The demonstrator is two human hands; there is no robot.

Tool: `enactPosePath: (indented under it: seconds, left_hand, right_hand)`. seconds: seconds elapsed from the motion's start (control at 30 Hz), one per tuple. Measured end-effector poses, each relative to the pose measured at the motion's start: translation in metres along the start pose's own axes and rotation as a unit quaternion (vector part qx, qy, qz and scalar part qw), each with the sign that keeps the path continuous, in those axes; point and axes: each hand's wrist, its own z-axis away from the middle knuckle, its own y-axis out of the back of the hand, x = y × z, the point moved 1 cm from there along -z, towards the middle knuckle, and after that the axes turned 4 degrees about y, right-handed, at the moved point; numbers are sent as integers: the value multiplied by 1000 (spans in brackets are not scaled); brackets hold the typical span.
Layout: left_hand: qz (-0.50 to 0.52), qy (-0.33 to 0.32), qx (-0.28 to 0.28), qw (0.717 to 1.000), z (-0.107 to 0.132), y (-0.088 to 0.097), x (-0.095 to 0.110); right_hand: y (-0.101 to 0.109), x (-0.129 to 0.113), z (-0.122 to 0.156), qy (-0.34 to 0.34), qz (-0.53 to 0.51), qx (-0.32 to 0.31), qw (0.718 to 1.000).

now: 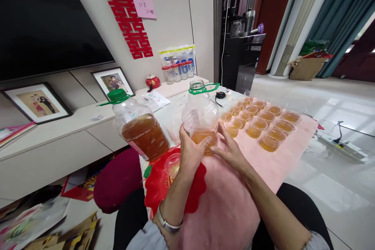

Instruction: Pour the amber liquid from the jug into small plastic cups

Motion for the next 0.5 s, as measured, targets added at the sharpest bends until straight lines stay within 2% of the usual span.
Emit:
enactPosePath:
  seconds: [0.33, 0.5]
  left_hand:
    - [27, 3, -12, 1000, 6, -3, 0]
    - [31, -3, -17, 999, 17, -2, 14]
  right_hand:
    - [-2, 2, -2, 38, -27, 50, 998]
    - [4, -7, 3, 54, -10, 76, 996]
